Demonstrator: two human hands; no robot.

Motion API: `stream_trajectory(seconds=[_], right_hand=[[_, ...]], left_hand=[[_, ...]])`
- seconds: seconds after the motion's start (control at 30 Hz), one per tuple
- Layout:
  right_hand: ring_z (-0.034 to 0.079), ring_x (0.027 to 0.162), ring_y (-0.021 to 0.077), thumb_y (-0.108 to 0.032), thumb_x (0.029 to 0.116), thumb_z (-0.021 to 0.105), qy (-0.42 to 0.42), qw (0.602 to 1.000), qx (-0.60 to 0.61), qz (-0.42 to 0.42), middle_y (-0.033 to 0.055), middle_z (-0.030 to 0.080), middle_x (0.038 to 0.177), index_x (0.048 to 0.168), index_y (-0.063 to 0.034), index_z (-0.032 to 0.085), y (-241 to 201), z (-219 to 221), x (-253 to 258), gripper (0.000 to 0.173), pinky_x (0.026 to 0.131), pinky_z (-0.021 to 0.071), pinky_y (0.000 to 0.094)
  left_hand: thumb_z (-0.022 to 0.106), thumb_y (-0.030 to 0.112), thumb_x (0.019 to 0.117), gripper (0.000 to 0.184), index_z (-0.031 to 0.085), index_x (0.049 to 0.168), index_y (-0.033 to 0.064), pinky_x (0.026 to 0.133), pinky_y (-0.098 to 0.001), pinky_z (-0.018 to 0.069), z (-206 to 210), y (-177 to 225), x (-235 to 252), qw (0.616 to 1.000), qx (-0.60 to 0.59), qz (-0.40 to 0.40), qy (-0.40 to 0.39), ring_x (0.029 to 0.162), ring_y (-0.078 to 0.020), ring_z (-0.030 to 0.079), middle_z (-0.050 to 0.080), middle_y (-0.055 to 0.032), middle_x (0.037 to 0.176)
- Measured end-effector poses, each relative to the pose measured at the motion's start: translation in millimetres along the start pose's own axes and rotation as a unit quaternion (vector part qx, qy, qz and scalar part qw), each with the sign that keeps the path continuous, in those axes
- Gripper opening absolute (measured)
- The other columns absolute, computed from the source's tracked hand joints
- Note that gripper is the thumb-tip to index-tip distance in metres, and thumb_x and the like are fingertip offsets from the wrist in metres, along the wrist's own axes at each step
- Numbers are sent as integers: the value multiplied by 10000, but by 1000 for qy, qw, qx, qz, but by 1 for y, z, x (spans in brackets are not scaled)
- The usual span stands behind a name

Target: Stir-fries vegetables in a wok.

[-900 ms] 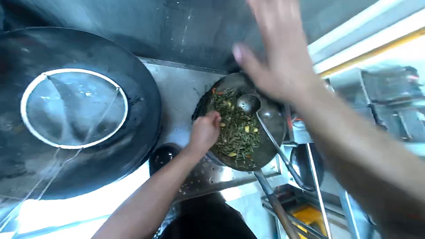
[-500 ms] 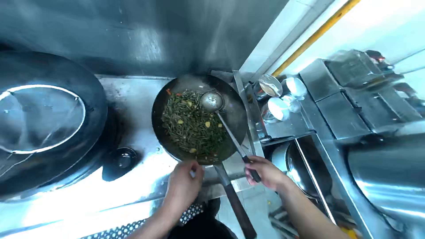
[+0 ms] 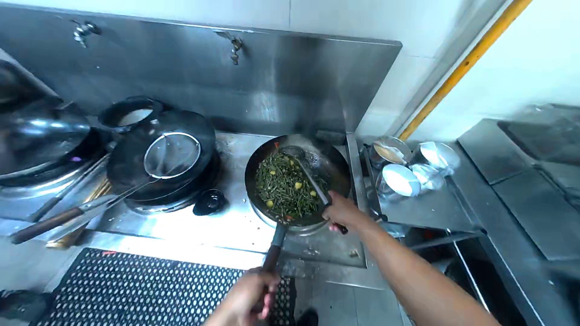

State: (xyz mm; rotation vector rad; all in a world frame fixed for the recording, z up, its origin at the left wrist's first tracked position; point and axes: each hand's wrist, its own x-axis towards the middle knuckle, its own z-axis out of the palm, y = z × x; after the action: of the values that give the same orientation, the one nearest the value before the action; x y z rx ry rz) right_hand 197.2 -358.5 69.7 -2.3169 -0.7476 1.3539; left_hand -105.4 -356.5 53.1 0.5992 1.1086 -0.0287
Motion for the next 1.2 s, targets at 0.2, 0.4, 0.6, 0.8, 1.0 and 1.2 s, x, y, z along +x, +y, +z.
stream_trajectory(seconds=[0.2, 0.4, 0.6, 0.8, 1.0, 1.2], right_hand=[[540, 485, 142, -211, 1049, 570, -49, 997, 48, -25, 68, 530, 761, 1642, -267, 220, -19, 34, 9, 691, 462, 504, 280], [574, 543, 186, -267, 1040, 561, -94, 987, -132, 19, 115, 613, 909, 1652, -371, 185, 2, 15, -77, 725, 527, 539, 363], [651, 746, 240, -262, 1014, 586, -23, 985, -169, -13, 110, 672, 996, 1575, -263, 413, 28, 4, -163, 588, 708, 571, 476], [660, 648, 242, -214, 1009, 593, 7, 990, -136, 36, 132, 699, 1057, 1641, -313, 292, 26, 38, -163, 706, 624, 595, 481], [640, 667, 189, -150, 989, 544, 135, 985, -99, -41, 99, 698, 1076, 1625, -233, 344, 25, 63, -75, 672, 641, 581, 412], [573, 515, 166, -165, 1021, 587, 151, 988, 3, -35, 74, 629, 763, 1618, -202, 354, 19, -13, -79, 641, 477, 531, 339]], left_hand=[[556, 97, 1014, 37, 557, 1039, 69, 408, -241, 472, -2, 12, 0, 1000, 27, -7, -2, 457, -102, 505, 536, -29, 667], [594, 85, 991, 116, 552, 1091, 44, 421, -276, 489, -16, 9, -3, 1000, 24, 5, 4, 473, -128, 524, 550, -44, 682], [567, 79, 1015, 139, 527, 1142, 39, 436, -279, 512, -41, 21, -5, 998, 6, -14, -53, 486, -132, 545, 573, -57, 719], [577, 90, 1012, 183, 516, 1173, 29, 449, -292, 514, -46, 25, 14, 997, 44, -10, -56, 496, -143, 553, 566, -56, 703], [557, 220, 1068, 250, 528, 1206, 13, 541, -328, 565, -47, 4, 14, 994, -13, 29, -105, 577, -166, 607, 613, -67, 781], [568, 228, 1047, 387, 592, 1318, -47, 946, -471, 549, -114, -97, 108, 968, 143, 120, 167, 1082, -286, 664, 667, -202, 1202]])
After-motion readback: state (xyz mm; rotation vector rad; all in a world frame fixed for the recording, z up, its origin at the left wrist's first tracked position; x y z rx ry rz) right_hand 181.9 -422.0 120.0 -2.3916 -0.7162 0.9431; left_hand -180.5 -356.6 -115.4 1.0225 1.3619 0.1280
